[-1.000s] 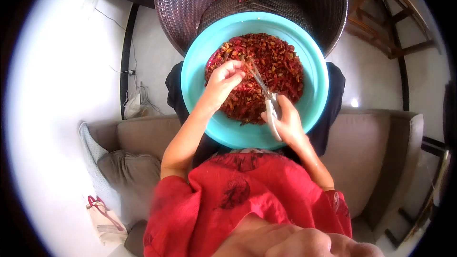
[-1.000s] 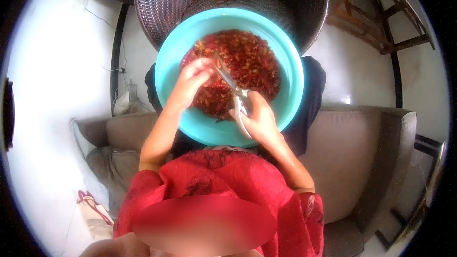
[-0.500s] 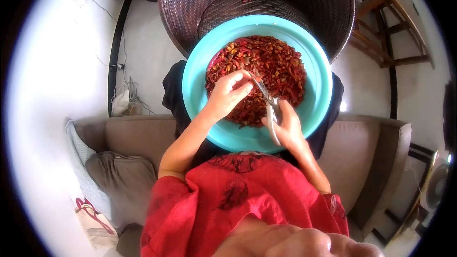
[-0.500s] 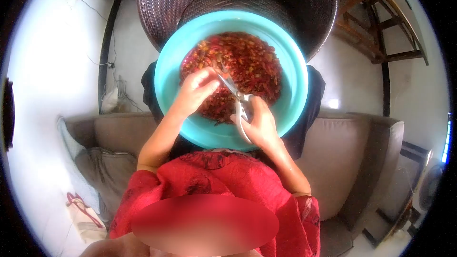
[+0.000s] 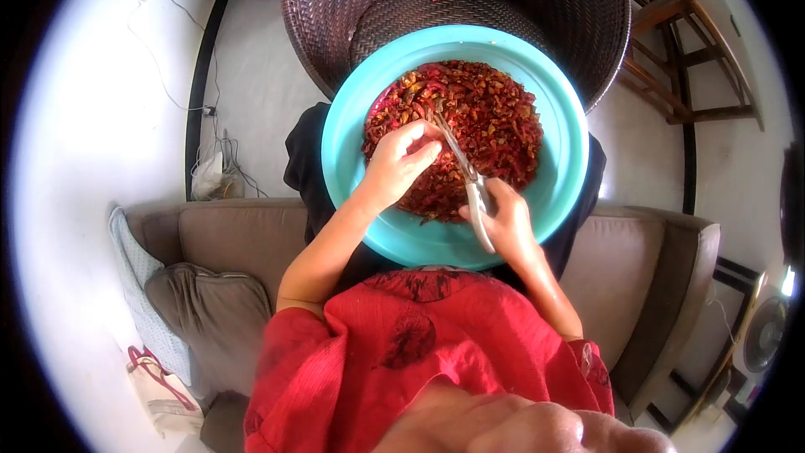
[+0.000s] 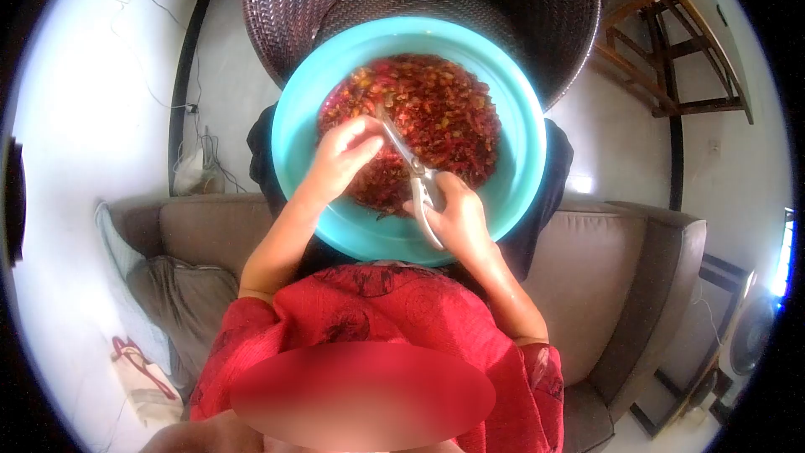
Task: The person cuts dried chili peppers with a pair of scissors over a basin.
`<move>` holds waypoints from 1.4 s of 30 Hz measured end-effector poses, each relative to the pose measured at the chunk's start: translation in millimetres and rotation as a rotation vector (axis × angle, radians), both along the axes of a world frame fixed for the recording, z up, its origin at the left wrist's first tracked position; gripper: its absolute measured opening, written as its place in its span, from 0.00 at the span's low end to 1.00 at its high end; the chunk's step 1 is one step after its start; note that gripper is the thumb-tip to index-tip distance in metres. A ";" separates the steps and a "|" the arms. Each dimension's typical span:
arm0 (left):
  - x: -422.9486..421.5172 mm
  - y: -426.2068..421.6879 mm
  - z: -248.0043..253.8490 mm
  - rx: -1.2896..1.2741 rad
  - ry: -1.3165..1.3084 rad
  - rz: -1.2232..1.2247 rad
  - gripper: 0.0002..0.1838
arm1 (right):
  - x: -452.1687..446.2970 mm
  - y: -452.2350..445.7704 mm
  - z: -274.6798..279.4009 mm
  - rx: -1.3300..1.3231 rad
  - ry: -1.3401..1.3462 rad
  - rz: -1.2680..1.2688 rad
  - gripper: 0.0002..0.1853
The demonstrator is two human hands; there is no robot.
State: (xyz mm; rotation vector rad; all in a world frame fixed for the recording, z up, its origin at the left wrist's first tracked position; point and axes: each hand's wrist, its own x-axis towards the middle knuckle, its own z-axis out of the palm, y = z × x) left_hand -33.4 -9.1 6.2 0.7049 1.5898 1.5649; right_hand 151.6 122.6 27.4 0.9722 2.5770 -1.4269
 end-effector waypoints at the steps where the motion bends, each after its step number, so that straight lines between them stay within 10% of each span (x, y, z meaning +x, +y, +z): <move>1: -0.5 -0.2 -2.6 0.000 0.001 0.001 0.09 | 1.5 -0.2 -0.7 0.000 0.001 0.001 0.26; 42: -2.9 1.7 0.5 -0.006 -0.116 0.032 0.04 | 6.2 0.1 -10.4 0.021 0.036 -0.059 0.24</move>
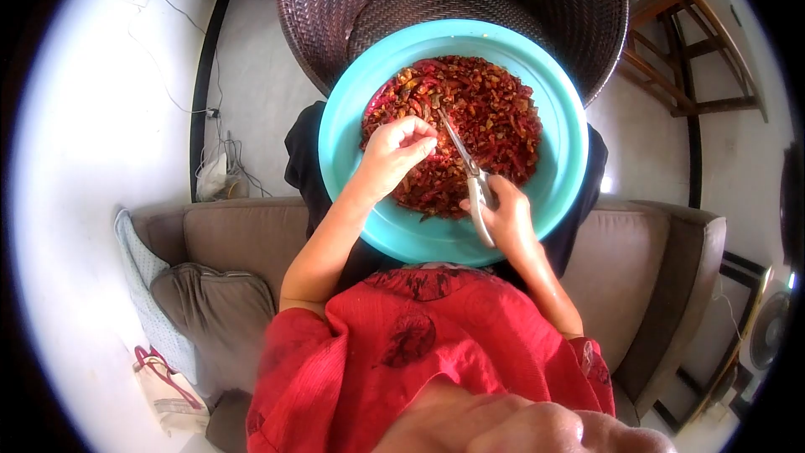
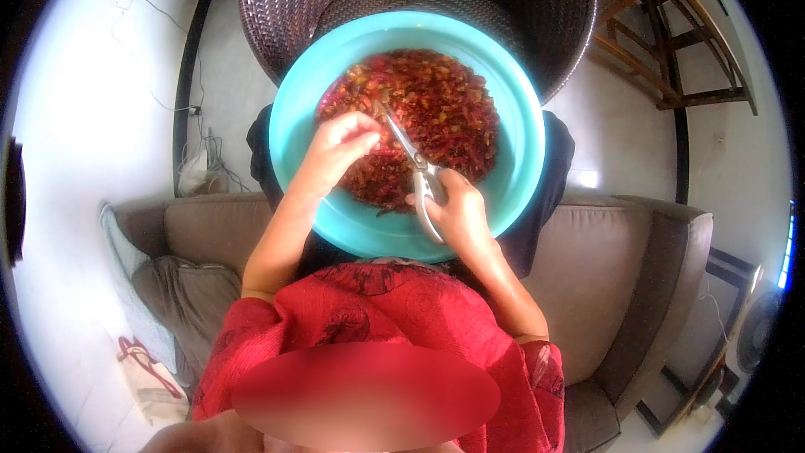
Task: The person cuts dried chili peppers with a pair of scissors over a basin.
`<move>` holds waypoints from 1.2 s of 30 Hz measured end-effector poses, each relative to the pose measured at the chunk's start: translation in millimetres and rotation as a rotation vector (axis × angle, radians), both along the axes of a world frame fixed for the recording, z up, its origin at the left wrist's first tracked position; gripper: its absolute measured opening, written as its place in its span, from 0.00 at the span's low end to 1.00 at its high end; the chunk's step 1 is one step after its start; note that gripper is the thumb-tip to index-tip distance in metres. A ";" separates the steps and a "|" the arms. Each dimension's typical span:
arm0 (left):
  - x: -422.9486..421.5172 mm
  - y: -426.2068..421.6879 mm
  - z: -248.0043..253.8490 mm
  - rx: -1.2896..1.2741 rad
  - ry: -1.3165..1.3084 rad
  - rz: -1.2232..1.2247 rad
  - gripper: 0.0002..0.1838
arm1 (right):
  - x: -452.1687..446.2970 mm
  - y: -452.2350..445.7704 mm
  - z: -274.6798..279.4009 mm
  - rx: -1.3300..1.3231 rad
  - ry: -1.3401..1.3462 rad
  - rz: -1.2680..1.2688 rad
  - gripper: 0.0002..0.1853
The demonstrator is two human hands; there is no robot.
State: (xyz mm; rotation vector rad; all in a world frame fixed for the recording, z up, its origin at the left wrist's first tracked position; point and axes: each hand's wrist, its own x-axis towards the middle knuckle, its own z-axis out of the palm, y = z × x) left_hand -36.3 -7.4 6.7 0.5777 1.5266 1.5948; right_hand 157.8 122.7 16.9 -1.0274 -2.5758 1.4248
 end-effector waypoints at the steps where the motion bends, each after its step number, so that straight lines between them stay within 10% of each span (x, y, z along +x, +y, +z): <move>1: -0.2 -0.2 -0.5 0.000 0.001 0.001 0.04 | -0.3 -0.2 -0.3 0.000 0.001 0.001 0.24; 36: -0.9 -5.4 -7.8 0.119 -0.084 -0.085 0.03 | 2.3 -24.9 0.3 0.027 -0.078 0.002 0.25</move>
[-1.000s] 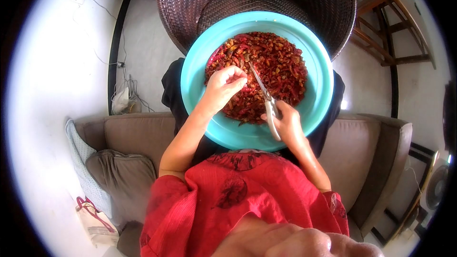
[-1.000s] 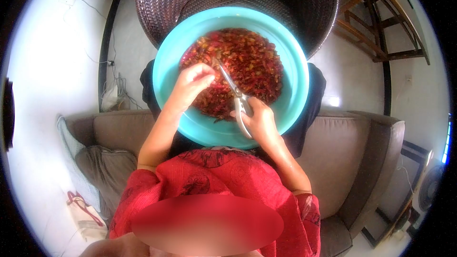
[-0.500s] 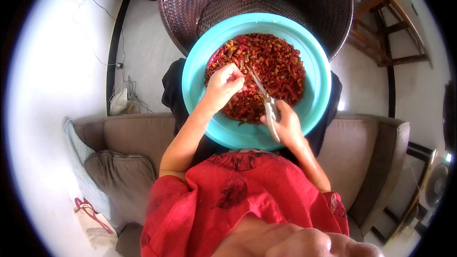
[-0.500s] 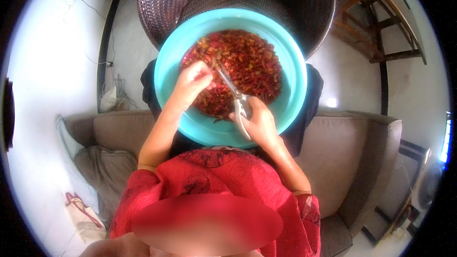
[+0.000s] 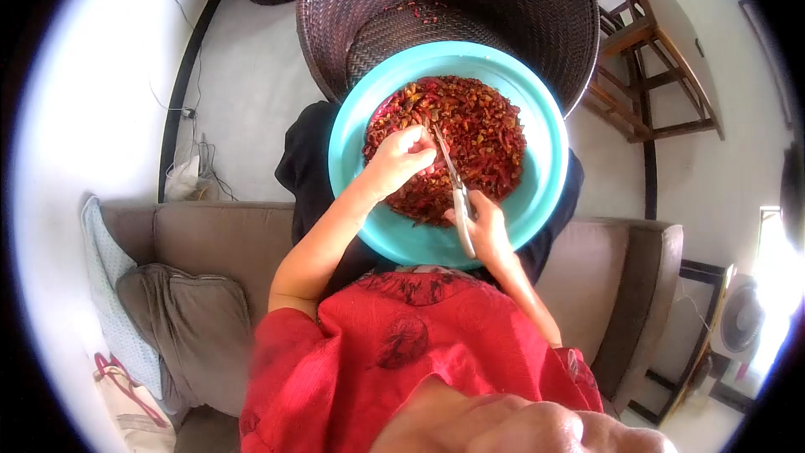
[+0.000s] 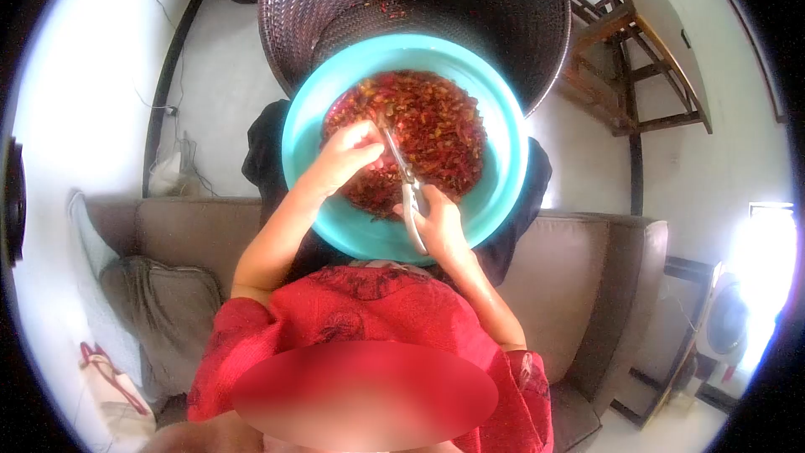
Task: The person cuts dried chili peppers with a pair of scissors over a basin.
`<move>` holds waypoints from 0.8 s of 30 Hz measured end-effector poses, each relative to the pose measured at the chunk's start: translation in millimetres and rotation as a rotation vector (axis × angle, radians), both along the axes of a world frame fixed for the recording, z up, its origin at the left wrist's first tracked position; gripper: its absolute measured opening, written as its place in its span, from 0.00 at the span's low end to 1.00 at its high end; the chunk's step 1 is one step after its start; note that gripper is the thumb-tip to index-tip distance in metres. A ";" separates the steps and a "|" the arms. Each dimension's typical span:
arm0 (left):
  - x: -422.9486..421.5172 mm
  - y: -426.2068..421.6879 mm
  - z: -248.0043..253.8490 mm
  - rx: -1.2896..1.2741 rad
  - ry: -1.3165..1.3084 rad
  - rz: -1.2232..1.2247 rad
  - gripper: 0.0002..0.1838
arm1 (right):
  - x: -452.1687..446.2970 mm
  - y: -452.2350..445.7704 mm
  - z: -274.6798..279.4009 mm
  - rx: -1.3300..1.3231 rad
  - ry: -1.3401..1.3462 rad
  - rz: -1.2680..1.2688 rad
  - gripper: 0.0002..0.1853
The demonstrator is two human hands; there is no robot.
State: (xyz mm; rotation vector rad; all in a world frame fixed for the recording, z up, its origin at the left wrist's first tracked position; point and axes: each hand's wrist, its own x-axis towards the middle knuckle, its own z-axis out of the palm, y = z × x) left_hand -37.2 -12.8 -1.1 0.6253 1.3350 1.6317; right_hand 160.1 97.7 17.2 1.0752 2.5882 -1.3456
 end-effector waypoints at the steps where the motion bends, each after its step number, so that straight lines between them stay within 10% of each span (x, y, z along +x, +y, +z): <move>1: -0.2 -0.8 4.8 -0.011 0.005 0.003 0.03 | 0.0 1.3 -0.8 -0.017 -0.053 0.004 0.24; 24: 2.5 7.3 14.5 -0.130 0.001 0.021 0.04 | 7.7 8.9 -0.9 -0.163 0.044 0.012 0.28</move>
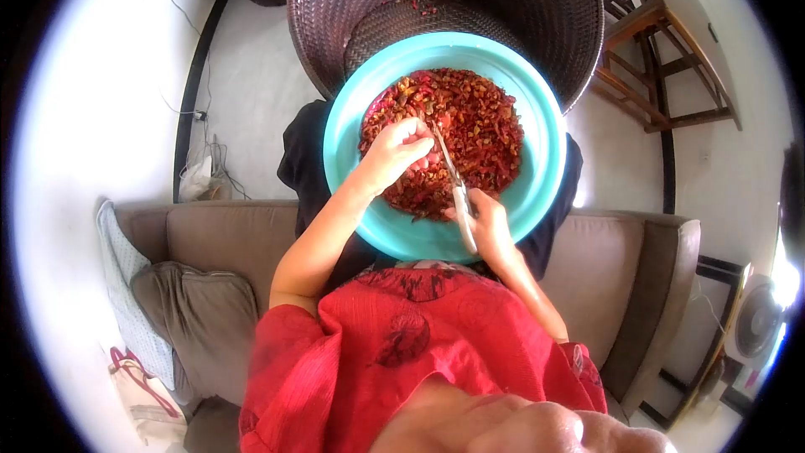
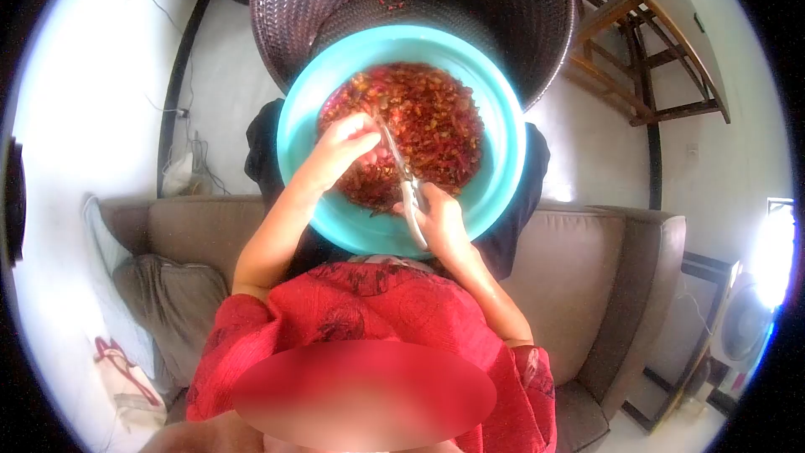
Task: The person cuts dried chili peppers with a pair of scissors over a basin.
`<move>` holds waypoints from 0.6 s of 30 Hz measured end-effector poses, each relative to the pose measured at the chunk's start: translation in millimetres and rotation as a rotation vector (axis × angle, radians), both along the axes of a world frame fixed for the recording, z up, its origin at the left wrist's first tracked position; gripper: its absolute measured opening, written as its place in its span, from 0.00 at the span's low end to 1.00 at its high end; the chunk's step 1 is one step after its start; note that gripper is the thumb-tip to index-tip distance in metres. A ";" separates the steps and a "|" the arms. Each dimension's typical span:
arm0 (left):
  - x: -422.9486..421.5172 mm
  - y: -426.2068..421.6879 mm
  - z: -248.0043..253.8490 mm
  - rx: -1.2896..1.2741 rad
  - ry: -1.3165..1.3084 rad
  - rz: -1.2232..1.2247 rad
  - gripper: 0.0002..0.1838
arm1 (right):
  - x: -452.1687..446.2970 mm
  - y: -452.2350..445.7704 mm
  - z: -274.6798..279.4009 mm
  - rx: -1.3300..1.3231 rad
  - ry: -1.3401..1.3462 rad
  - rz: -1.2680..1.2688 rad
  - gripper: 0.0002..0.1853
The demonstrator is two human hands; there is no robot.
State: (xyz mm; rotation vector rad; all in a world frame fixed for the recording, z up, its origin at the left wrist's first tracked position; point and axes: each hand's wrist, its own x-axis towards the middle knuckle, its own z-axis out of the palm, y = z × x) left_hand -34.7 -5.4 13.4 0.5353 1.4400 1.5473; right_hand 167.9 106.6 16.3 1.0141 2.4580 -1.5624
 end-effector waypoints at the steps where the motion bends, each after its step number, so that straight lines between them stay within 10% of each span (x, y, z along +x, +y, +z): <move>1: -0.8 -0.4 -0.8 -0.005 0.000 -0.012 0.04 | 2.2 1.5 -4.5 0.007 -0.013 0.011 0.28; 18: 1.8 3.5 -3.7 0.082 -0.039 0.052 0.03 | -10.5 1.6 3.4 0.159 0.082 0.013 0.27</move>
